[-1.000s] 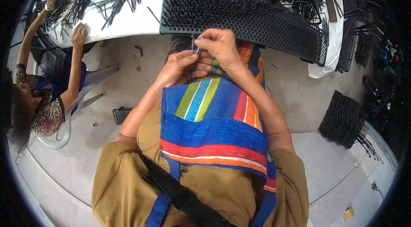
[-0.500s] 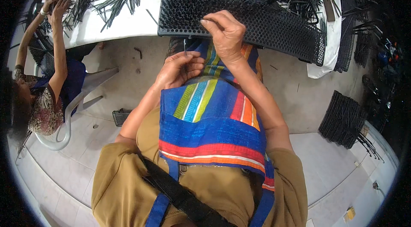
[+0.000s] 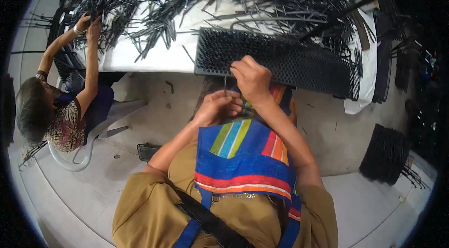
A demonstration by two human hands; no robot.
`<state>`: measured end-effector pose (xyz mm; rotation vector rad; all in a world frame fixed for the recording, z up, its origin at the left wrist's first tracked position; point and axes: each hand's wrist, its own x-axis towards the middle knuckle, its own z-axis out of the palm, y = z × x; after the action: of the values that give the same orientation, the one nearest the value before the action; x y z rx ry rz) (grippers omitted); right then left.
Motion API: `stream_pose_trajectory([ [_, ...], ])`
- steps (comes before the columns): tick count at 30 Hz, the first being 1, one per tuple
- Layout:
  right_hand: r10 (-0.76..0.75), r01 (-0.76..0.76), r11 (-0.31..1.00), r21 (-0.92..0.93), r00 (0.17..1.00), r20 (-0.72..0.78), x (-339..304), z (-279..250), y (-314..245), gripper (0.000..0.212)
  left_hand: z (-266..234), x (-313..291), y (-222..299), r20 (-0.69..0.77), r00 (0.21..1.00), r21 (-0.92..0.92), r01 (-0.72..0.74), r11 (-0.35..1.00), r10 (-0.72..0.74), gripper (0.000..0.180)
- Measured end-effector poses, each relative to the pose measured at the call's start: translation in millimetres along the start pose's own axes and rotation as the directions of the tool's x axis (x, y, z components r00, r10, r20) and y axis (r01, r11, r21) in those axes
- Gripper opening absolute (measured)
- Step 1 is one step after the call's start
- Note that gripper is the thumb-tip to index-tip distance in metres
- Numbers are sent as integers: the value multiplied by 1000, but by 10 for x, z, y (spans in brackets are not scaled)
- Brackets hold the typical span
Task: Manually inserting black bristles into a perforated brush base.
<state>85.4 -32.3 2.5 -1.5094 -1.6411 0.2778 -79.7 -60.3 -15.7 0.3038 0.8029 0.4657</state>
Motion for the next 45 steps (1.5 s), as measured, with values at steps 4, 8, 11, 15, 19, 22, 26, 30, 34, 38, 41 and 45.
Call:
stream_pose_trajectory([
  [4,7,-3,998,-61,998,66,43,-19,-74,14,35,22,89,36,999,33,9,999,-10,23],
  [8,156,-158,985,72,987,42,-60,-169,1,15,97,23,120,73,996,75,48,996,-53,24],
  [11,475,-598,689,410,800,367,-192,-287,28,12,190,-1,137,89,991,153,81,985,-95,22],
  [15,463,-665,514,542,747,477,-282,-318,-47,9,299,78,140,94,980,233,151,961,-176,18],
  [19,599,-561,589,582,786,151,-205,-347,-56,7,342,87,153,25,991,192,122,974,-130,25],
  [22,466,-371,807,459,878,-108,-64,-360,22,3,204,129,97,-26,990,165,141,976,-139,30],
  [26,208,-153,956,250,956,-208,106,-255,102,6,249,134,143,-15,988,202,153,967,-153,30],
  [30,156,-115,971,208,969,-193,167,-174,100,8,240,123,204,-12,992,168,128,977,-127,25],
  [34,142,-110,975,192,976,-164,178,-140,92,8,210,124,221,-21,993,162,114,980,-112,25],
  [38,-31,36,998,47,993,-110,106,-42,188,16,148,173,217,-20,993,146,116,982,-114,25],
  [41,-126,129,973,-189,992,28,36,-29,139,29,93,181,240,-2,994,140,105,985,-106,24],
  [45,-105,105,972,-212,994,14,28,13,68,31,83,180,313,-8,993,145,117,982,-117,23],
])
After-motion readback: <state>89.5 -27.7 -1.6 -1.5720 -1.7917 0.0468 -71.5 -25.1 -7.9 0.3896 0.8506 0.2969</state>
